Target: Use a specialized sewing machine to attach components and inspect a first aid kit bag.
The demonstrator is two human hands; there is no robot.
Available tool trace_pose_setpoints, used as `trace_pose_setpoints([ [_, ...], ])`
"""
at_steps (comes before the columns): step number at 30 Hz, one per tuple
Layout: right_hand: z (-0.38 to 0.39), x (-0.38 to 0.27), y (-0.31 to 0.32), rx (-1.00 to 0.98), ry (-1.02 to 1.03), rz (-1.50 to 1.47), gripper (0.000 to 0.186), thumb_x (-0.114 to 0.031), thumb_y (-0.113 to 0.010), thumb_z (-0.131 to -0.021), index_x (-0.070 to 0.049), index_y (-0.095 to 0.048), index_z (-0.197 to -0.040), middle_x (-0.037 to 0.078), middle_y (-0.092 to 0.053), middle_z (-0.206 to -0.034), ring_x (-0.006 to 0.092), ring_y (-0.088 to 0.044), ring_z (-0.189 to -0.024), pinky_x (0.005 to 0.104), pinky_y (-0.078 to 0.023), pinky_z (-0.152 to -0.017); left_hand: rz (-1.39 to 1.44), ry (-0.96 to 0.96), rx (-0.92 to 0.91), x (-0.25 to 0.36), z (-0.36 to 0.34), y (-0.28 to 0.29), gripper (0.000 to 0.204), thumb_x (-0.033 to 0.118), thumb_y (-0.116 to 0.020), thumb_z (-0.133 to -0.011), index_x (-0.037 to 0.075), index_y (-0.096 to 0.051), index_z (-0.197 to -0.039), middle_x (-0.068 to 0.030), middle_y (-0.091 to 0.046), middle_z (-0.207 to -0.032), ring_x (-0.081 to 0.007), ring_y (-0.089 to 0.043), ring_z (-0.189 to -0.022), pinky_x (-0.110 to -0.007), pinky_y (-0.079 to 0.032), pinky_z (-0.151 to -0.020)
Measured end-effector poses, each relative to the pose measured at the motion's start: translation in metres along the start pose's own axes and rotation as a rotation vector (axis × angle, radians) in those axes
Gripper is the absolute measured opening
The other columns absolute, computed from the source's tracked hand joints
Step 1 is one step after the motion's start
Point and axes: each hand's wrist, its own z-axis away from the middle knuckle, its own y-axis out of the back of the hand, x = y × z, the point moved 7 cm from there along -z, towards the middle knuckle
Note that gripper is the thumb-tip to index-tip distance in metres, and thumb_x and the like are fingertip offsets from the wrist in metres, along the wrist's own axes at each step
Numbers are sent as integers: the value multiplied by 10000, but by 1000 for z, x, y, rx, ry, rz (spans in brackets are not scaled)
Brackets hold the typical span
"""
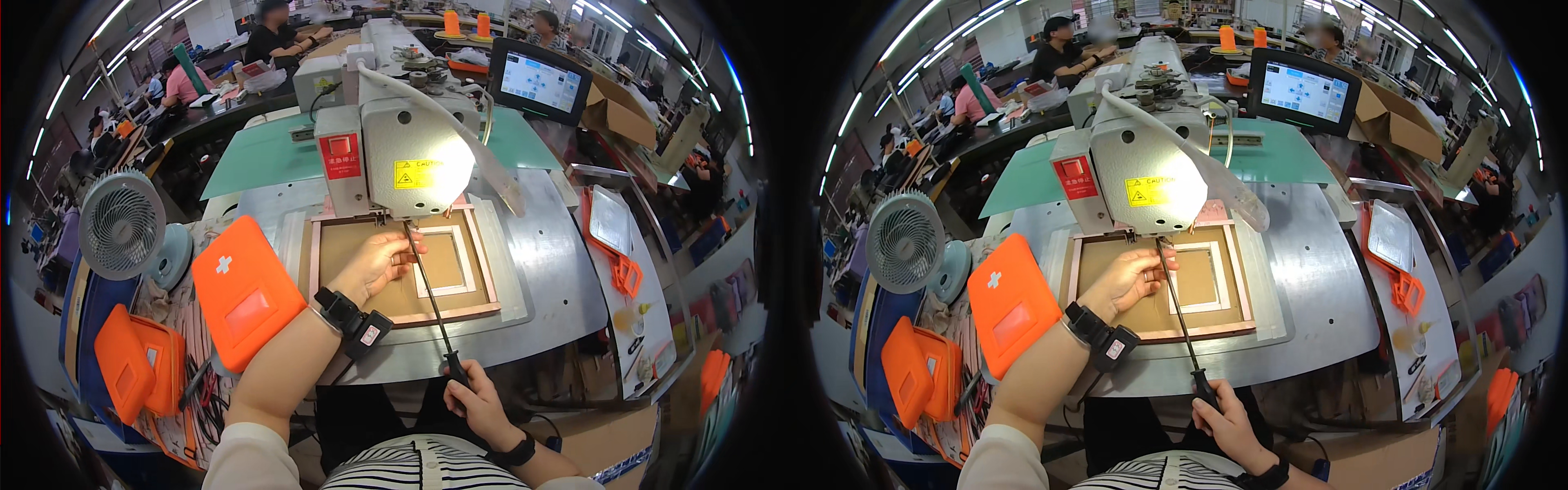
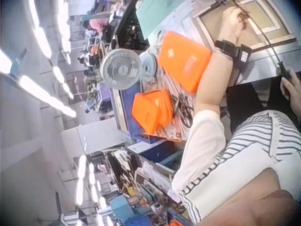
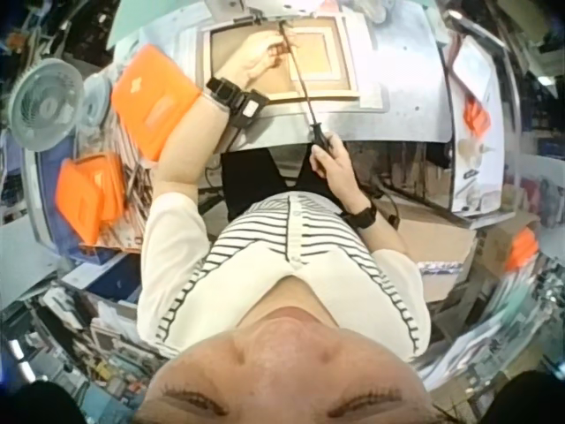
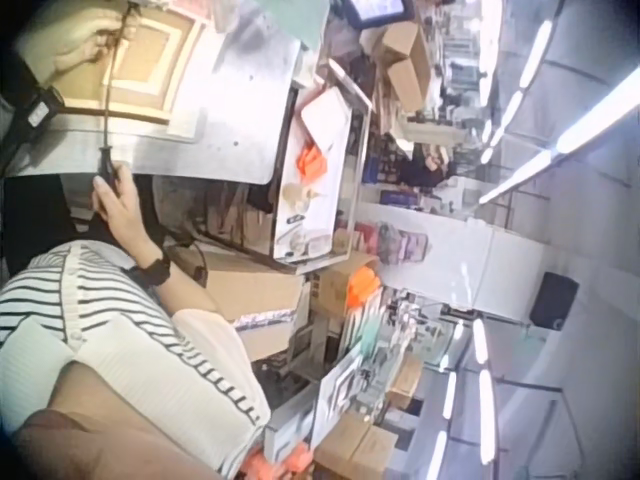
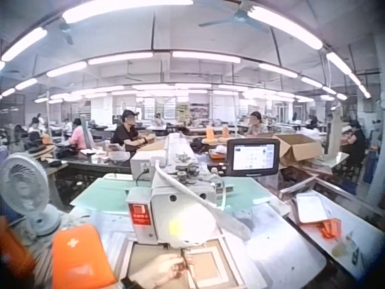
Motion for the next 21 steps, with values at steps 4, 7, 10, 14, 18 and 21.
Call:
trace_pose_setpoints([
  [4,6,5,-1,4,-51,-50,161,-116,-437,-907,-53,-423,-1054,48,-514,-675,65,-404,-519,177,-299,-463,17,-30,-6,1,0,-2,198,138,-474,-908,57,-561,-1066,-52,-625,-922,-85,-547,-765,-212,-458,-667],
  [7,9,8,-5,4,-67,-79,172,-118,-434,-909,-52,-414,-1066,57,-527,-686,66,-412,-519,176,-306,-465,-49,-37,0,3,4,-8,216,134,-466,-912,40,-555,-1085,-50,-616,-928,-90,-544,-762,-233,-465,-694],
  [10,10,6,-8,41,-33,-16,207,-116,-453,-902,-47,-390,-1087,57,-537,-698,61,-429,-529,172,-321,-471,-67,-41,-5,3,0,-5,225,134,-462,-914,32,-551,-1094,-50,-612,-931,-93,-536,-758,-252,-473,-716],
  [14,11,-6,-15,87,49,122,271,-121,-496,-886,-38,-359,-1104,53,-547,-707,47,-446,-548,169,-344,-486,-33,-49,-38,4,-2,-3,226,138,-458,-916,30,-550,-1092,-55,-611,-932,-93,-526,-758,-260,-480,-729],
  [18,12,-7,-21,141,114,72,313,-63,-567,-852,-5,-381,-1097,17,-540,-796,37,-483,-691,166,-385,-570,-7,-34,-44,4,-3,-6,237,120,-449,-914,26,-547,-1108,-53,-609,-931,-94,-516,-754,-276,-480,-726],
  [21,11,-12,-21,229,239,257,300,-56,-576,-844,-10,-386,-1072,14,-526,-811,34,-471,-707,165,-384,-580,27,-35,-51,3,-5,-4,232,111,-456,-907,31,-554,-1102,-49,-605,-927,-88,-501,-726,-282,-479,-723],
])
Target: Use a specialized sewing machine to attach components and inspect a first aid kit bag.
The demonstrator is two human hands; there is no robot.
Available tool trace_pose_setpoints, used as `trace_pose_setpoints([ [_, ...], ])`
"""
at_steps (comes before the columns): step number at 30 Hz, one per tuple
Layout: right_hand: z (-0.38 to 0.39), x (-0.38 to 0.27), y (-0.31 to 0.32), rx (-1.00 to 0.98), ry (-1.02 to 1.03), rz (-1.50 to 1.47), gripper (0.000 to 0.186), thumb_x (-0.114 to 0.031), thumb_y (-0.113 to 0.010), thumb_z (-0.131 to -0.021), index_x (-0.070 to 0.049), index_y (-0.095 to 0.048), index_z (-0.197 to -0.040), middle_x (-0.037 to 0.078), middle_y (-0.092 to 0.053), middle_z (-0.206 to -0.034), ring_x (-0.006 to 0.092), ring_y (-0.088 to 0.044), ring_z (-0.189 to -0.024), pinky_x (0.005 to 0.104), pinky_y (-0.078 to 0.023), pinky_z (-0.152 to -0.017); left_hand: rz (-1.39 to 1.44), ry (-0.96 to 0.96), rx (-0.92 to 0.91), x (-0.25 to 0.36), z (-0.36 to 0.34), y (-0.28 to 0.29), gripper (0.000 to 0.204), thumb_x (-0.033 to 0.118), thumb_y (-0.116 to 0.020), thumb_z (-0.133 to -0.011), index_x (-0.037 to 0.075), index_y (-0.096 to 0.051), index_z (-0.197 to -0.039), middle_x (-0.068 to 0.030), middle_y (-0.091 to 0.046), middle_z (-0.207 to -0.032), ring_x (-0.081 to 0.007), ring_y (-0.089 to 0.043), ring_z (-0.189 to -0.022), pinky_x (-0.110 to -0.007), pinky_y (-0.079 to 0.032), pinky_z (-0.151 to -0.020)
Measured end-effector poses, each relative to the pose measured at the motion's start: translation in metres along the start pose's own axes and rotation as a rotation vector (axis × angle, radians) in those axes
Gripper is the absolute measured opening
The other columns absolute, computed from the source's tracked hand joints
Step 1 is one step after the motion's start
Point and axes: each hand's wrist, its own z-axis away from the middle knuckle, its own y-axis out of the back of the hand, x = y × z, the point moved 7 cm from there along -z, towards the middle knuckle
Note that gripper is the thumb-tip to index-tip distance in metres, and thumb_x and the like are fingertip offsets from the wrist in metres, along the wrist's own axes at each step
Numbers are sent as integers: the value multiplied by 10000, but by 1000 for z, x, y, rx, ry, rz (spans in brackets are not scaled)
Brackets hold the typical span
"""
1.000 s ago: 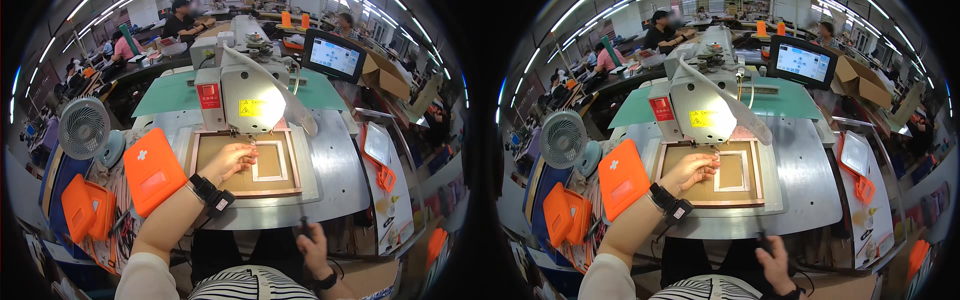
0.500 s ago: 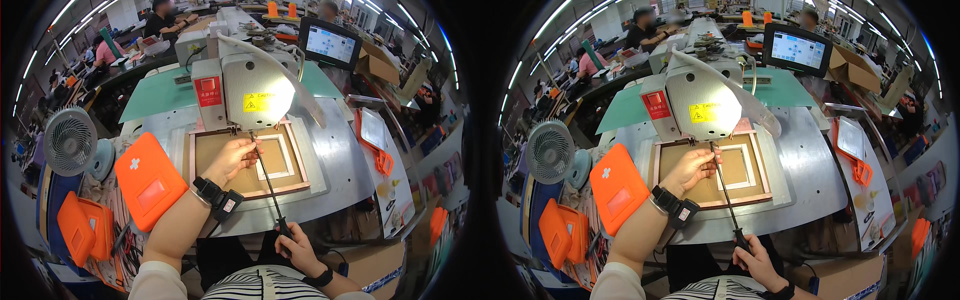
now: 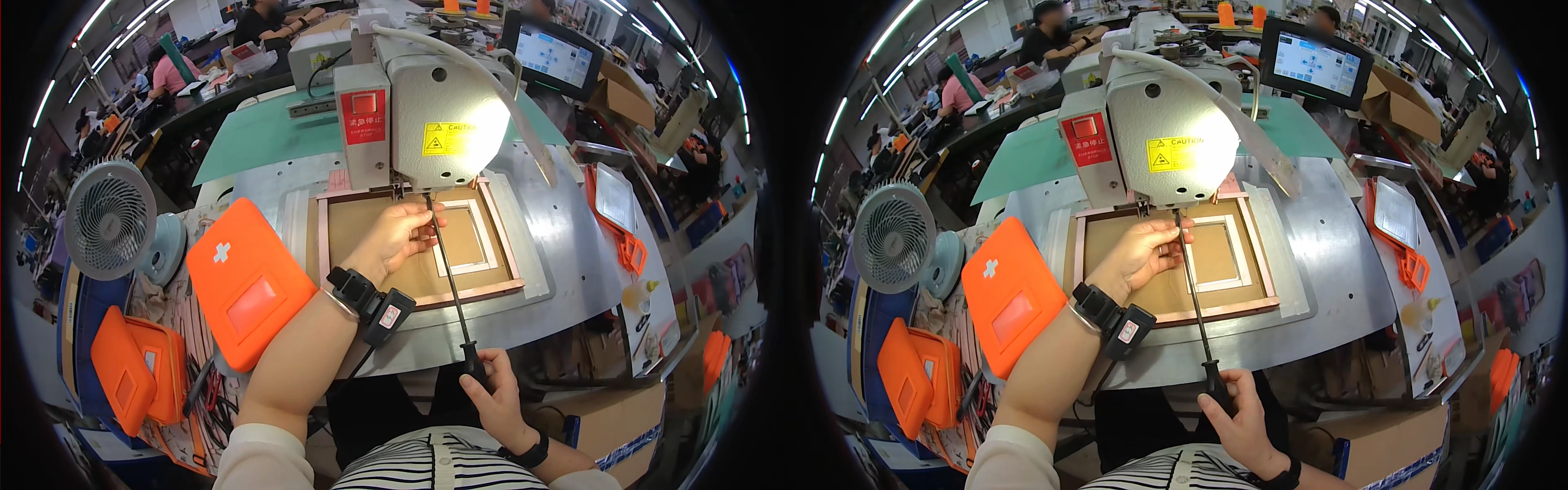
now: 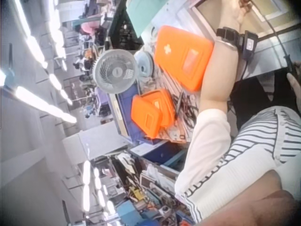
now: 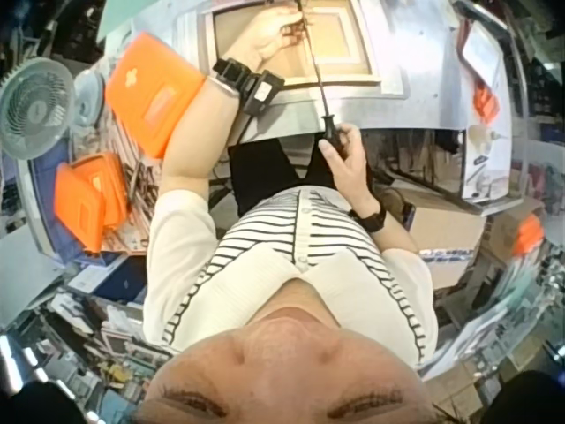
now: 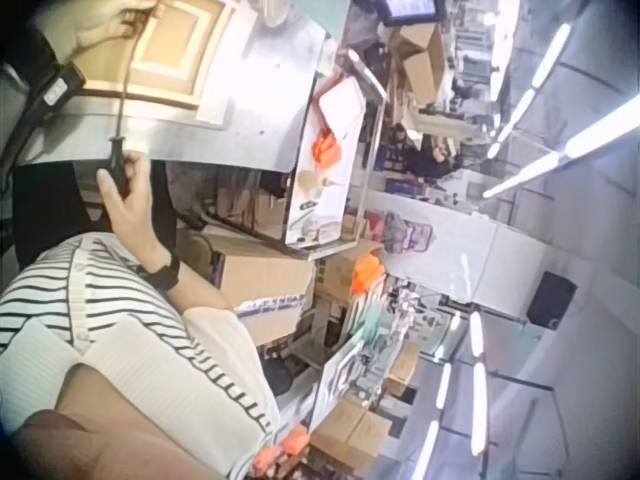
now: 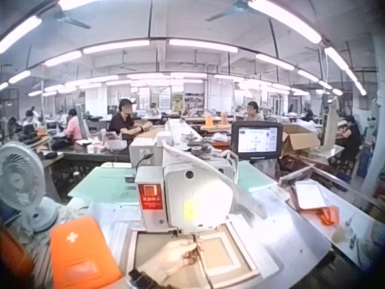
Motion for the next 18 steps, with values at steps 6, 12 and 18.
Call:
trace_pose_setpoints([
  [6,0,1,-20,-52,-194,-334,223,-73,-473,-869,-52,-335,-1044,96,-535,-795,118,-508,-534,201,-384,-428,92,1,-29,-3,-2,3,231,94,-456,-900,39,-559,-1099,-42,-592,-918,-74,-470,-695,-291,-472,-733],
  [12,1,11,-14,-76,-288,-388,227,-95,-438,-871,-40,-359,-1077,123,-525,-681,143,-487,-472,217,-377,-407,116,-10,-32,-5,-5,1,231,89,-445,-904,56,-547,-1108,-47,-590,-925,-67,-454,-674,-304,-472,-735],
  [18,-3,6,-12,-173,-365,-614,242,-114,-397,-893,2,-455,-1097,79,-504,-683,132,-455,-487,228,-374,-455,108,-3,-24,-4,-3,4,248,81,-445,-905,50,-518,-1141,-49,-573,-928,-68,-460,-663,-330,-484,-760],
])
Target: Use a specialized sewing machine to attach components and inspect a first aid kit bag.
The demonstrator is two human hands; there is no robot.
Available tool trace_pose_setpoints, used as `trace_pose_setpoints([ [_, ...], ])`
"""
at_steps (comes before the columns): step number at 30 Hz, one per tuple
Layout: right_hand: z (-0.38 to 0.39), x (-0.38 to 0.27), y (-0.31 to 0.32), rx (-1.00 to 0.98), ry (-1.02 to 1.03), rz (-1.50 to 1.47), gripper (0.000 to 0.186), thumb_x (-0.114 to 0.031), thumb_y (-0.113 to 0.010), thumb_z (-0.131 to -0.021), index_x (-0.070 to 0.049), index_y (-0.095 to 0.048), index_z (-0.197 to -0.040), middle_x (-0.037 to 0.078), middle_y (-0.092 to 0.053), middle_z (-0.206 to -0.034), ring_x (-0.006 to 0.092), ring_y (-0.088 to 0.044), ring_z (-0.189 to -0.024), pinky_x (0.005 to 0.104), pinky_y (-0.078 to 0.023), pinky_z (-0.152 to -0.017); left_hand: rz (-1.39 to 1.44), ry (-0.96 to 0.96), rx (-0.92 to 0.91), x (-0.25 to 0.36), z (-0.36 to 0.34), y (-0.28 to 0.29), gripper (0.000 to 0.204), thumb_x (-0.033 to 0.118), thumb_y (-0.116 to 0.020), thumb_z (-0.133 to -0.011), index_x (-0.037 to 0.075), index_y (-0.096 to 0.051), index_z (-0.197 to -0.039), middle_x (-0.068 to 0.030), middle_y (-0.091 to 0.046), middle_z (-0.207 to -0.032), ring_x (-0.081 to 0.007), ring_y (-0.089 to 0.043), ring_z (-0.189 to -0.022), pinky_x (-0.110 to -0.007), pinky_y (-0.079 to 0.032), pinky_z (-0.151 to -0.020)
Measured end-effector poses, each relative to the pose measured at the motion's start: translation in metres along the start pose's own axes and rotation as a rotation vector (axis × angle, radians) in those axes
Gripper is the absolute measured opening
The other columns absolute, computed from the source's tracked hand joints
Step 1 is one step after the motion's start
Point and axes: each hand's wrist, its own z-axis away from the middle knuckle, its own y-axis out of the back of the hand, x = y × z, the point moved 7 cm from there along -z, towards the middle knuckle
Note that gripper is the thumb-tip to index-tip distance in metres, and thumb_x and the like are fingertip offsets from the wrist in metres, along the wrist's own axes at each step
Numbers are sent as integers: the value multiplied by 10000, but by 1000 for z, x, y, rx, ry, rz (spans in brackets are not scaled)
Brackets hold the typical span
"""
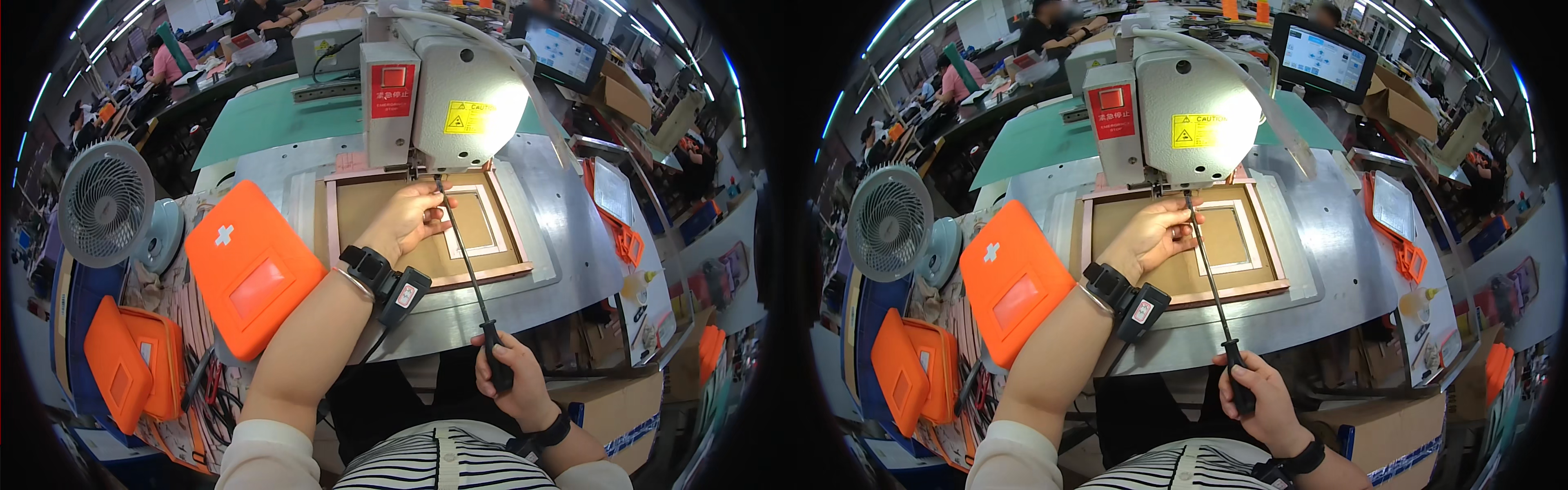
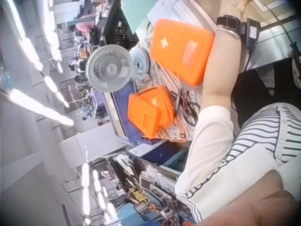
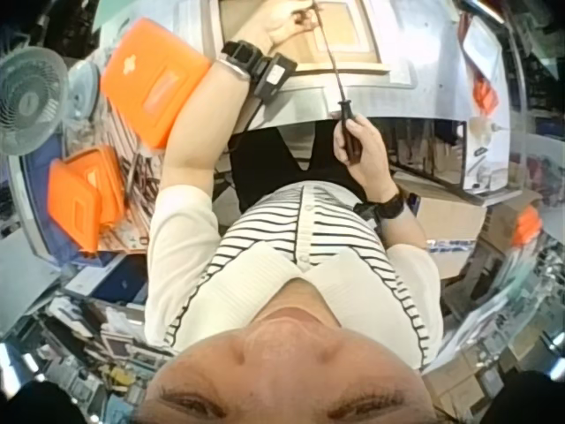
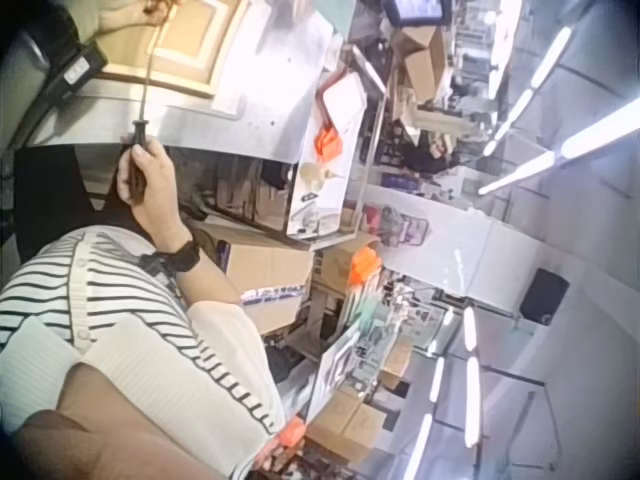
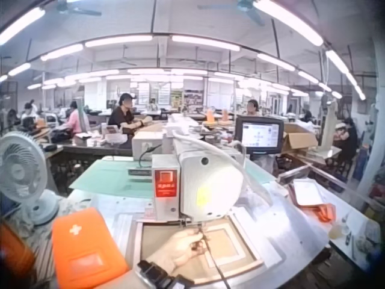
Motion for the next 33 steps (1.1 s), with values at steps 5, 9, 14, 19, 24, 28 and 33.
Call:
trace_pose_setpoints([
  [5,1,4,-7,35,-56,-196,233,-205,-418,-878,-26,-461,-1021,72,-466,-690,154,-434,-481,246,-349,-422,3,23,12,-1,2,-4,249,82,-440,-911,60,-518,-1147,-37,-574,-920,-61,-468,-648,-307,-479,-728],
  [9,-3,12,-12,-55,-93,-391,315,-259,-371,-910,-24,-472,-1094,69,-469,-701,125,-385,-407,225,-297,-348,-5,15,27,0,1,-5,240,75,-442,-907,61,-522,-1133,-35,-580,-915,-64,-480,-657,-304,-484,-720],
  [14,-9,16,-24,-73,-122,-622,354,-269,-346,-928,18,-466,-1097,30,-432,-657,115,-359,-362,234,-291,-321,-108,-91,144,6,-2,2,132,69,-474,-858,48,-526,-977,-47,-574,-845,-118,-534,-696,-276,-515,-638],
  [19,-9,11,-26,57,-71,-380,296,-251,-372,-926,-4,-475,-1053,28,-436,-640,118,-359,-357,240,-294,-321,-92,-158,299,5,-6,12,175,41,-468,-831,25,-522,-996,-72,-564,-855,-128,-559,-668,-261,-524,-605],
  [24,-7,3,-27,223,22,28,183,-195,-438,-911,-30,-474,-983,35,-464,-654,112,-380,-378,231,-324,-354,-258,-169,315,5,-26,18,128,15,-506,-808,2,-584,-909,-59,-580,-771,-131,-569,-637,-246,-516,-566],
  [28,-7,4,-17,298,51,154,172,-184,-480,-898,-34,-475,-982,28,-468,-683,107,-411,-439,230,-332,-369,-199,-230,291,2,-35,19,128,32,-498,-842,34,-596,-924,-37,-587,-789,-140,-575,-664,-261,-496,-627],
  [33,-3,1,-16,185,-92,-82,189,-142,-468,-888,-15,-484,-1027,25,-475,-733,102,-441,-546,236,-355,-426,-181,-285,351,3,-36,21,59,32,-573,-805,1,-610,-838,-46,-589,-721,-116,-562,-596,-251,-507,-511],
])
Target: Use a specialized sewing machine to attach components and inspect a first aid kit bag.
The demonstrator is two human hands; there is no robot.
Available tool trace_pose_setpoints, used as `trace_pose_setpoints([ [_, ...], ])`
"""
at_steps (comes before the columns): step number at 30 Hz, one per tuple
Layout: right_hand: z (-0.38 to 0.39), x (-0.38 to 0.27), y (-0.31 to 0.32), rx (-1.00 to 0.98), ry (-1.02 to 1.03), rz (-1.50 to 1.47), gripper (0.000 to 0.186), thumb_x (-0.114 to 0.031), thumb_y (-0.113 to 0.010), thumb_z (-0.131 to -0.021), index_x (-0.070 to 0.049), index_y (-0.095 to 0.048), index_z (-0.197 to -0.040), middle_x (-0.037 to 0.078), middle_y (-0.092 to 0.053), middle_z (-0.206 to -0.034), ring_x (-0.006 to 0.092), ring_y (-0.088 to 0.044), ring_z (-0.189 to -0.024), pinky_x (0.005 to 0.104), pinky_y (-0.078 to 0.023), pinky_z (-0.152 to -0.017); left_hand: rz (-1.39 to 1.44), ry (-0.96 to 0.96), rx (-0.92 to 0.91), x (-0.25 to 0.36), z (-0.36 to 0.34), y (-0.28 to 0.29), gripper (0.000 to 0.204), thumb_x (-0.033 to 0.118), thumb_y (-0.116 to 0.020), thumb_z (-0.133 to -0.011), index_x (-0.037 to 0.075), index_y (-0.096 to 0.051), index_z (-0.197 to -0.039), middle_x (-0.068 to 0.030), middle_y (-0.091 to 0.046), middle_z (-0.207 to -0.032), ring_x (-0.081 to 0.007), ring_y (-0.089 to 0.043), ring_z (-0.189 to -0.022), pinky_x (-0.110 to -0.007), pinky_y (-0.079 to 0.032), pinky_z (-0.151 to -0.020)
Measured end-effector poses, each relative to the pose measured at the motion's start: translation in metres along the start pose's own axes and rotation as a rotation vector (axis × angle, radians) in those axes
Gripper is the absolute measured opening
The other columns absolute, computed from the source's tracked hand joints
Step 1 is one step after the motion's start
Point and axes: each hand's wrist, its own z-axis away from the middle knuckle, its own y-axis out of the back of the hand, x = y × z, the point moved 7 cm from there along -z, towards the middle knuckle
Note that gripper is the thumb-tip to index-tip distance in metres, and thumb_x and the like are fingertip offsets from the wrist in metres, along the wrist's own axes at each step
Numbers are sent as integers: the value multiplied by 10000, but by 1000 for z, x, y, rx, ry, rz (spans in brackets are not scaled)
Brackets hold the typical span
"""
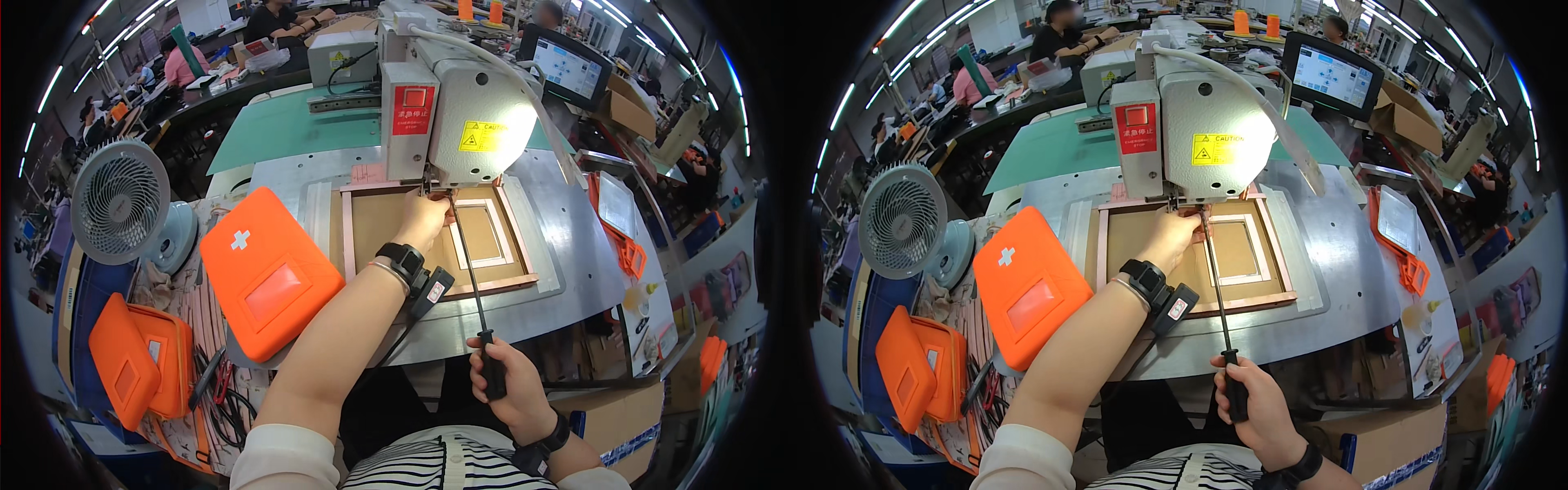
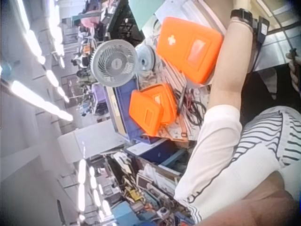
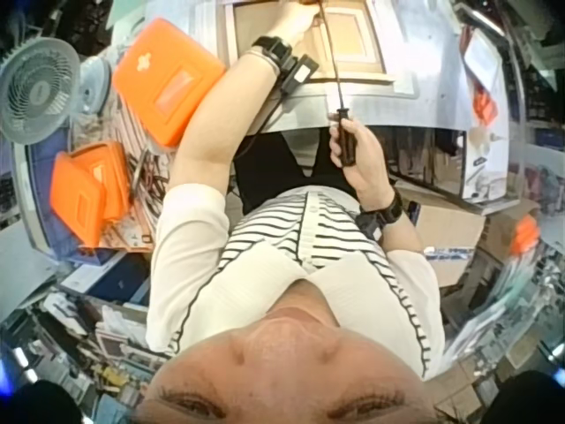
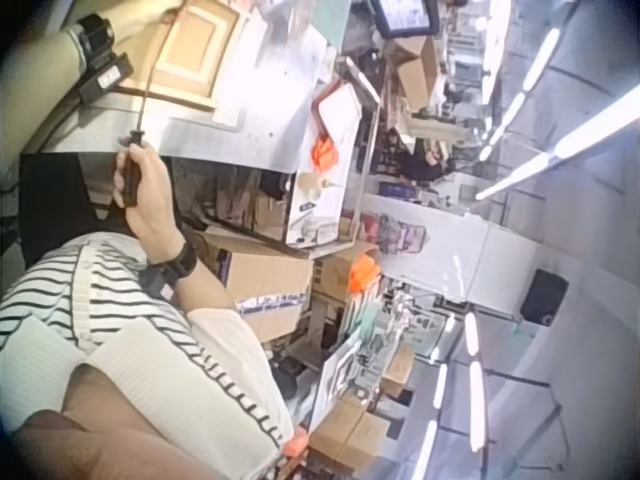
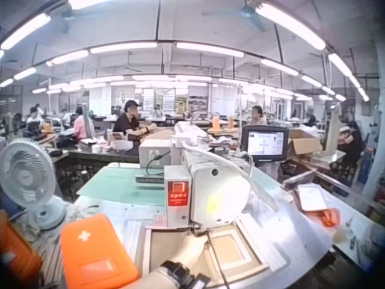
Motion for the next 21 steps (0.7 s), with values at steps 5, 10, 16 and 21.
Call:
trace_pose_setpoints([
  [5,3,-3,-5,-65,-41,-61,246,-88,-433,-853,10,-472,-1075,38,-481,-754,124,-456,-614,256,-383,-497,3,-16,1,4,1,2,54,45,-593,-802,-3,-617,-808,-43,-590,-690,-119,-557,-567,-255,-509,-501],
  [10,1,-4,-1,0,-1,42,189,-71,-480,-884,-8,-480,-1062,38,-530,-818,110,-477,-652,245,-416,-586,-30,1,20,5,3,-1,82,78,-626,-801,-1,-621,-822,-43,-586,-683,-123,-564,-575,-263,-514,-508],
  [16,-2,0,-3,-104,-45,-57,181,-63,-480,-874,-8,-480,-1047,74,-524,-805,138,-477,-664,254,-405,-577,10,-6,-1,5,5,-2,79,75,-623,-801,0,-622,-828,-45,-589,-702,-124,-567,-588,-265,-515,-518],
  [21,-6,0,2,-130,-61,-124,204,-78,-470,-873,17,-476,-1054,77,-530,-809,141,-481,-633,251,-403,-553,-1,-17,13,4,3,2,77,72,-623,-799,2,-626,-829,-49,-592,-702,-129,-569,-587,-256,-515,-512],
])
